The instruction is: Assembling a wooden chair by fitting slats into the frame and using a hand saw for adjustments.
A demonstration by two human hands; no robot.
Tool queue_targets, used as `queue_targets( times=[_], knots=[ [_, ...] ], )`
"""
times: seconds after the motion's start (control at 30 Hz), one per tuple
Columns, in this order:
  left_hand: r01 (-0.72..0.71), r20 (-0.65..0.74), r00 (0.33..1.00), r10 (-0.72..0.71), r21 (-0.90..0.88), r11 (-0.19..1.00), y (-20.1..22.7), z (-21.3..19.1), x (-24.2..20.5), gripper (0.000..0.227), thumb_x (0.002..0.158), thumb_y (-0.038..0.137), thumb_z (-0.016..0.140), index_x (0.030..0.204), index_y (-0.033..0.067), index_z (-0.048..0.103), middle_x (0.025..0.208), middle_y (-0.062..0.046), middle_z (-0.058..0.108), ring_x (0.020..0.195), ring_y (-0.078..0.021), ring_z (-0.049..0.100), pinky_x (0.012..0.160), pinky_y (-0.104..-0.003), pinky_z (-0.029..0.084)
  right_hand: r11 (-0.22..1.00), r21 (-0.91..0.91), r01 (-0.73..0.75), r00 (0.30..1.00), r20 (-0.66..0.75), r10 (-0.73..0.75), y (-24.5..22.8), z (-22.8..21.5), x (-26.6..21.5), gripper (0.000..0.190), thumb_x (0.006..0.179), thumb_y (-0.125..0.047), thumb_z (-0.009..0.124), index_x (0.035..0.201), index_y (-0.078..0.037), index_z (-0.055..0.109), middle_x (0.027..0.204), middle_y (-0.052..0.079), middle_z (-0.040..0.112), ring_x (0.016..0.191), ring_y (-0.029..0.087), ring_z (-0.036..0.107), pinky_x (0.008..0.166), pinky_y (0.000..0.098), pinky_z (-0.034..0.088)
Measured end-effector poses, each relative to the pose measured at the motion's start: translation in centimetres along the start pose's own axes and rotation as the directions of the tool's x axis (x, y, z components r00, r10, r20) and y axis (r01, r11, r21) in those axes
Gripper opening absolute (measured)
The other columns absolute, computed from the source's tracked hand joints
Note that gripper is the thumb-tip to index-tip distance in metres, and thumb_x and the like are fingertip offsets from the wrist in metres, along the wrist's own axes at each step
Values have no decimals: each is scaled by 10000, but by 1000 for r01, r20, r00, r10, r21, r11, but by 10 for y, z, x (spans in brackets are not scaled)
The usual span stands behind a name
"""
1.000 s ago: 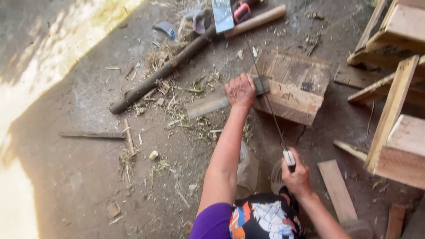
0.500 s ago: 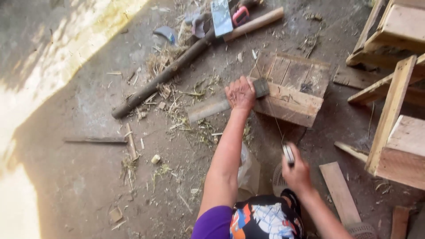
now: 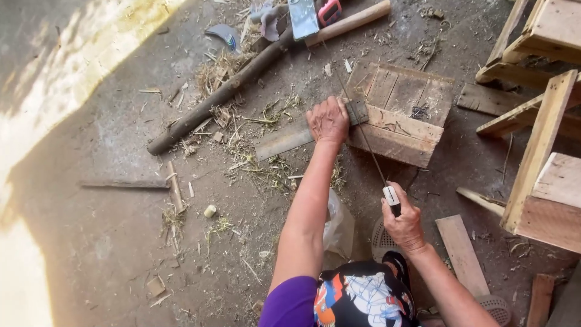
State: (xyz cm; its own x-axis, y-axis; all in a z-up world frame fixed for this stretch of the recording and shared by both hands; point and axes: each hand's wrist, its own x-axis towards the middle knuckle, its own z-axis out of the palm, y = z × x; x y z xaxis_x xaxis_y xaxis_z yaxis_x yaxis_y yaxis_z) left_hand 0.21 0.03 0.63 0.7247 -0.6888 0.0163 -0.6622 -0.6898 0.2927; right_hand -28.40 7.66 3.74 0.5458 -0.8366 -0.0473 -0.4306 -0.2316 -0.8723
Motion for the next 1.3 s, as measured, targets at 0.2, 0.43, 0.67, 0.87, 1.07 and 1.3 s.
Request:
queue_targets(
  times=[0.2, 0.43, 0.67, 0.87, 1.07, 1.3],
  knots=[
    [8, 61, 998, -11, 51, 999, 6, -7, 4, 356, 1052, 351, 339, 911, 157, 602, 864, -100, 687, 796, -256, 605, 789, -411, 409, 1000, -15, 4, 1000, -11, -4, 11, 0, -5, 478, 947, -59, 641, 1408, -71, 516, 926, 173, 749, 773, 264, 770, 641, 355, 649],
    [14, 81, 997, -17, 44, 999, 7, -10, 4, 361, 1050, 347, 319, 925, 151, 596, 885, -102, 686, 821, -252, 614, 809, -419, 423, 999, -50, -8, 1000, 23, 10, 22, -4, -16, 480, 962, -81, 638, 1423, -109, 504, 894, 155, 748, 735, 238, 767, 591, 328, 660],
    [21, 110, 994, -27, 56, 998, 4, -4, 5, 365, 1057, 354, 318, 930, 144, 588, 900, -104, 679, 848, -258, 627, 826, -430, 432, 993, -44, -107, 991, 77, 110, 24, -5, -14, 472, 980, -96, 617, 1435, -134, 499, 886, 154, 750, 705, 244, 771, 581, 328, 637],
    [-59, -77, 995, 61, 17, 998, 2, 2, 0, 350, 1031, 357, 370, 1090, 113, 614, 985, -134, 636, 932, -283, 625, 854, -464, 423, 995, -55, 85, 996, 15, -84, 27, -13, -14, 465, 957, -86, 624, 1408, -99, 512, 981, 177, 747, 783, 268, 773, 633, 322, 665],
    [11, -26, 1000, -9, 87, 996, 4, 11, 3, 418, 1033, 374, 401, 1294, 90, 563, 1140, -154, 568, 1027, -282, 589, 868, -452, 427, 995, -89, 45, 997, 64, -39, 33, -12, -10, 474, 948, -66, 636, 1404, -52, 505, 971, 182, 748, 770, 268, 779, 639, 310, 665],
    [-10, -174, 985, 9, -3, 1000, 3, 10, 1, 401, 1023, 374, 473, 1317, 130, 593, 1126, -142, 581, 1046, -307, 601, 885, -478, 448, 988, -90, 126, 992, 16, -125, 20, -11, -7, 476, 933, -26, 641, 1391, -50, 515, 991, 180, 740, 836, 271, 777, 695, 346, 656]
  ],
)
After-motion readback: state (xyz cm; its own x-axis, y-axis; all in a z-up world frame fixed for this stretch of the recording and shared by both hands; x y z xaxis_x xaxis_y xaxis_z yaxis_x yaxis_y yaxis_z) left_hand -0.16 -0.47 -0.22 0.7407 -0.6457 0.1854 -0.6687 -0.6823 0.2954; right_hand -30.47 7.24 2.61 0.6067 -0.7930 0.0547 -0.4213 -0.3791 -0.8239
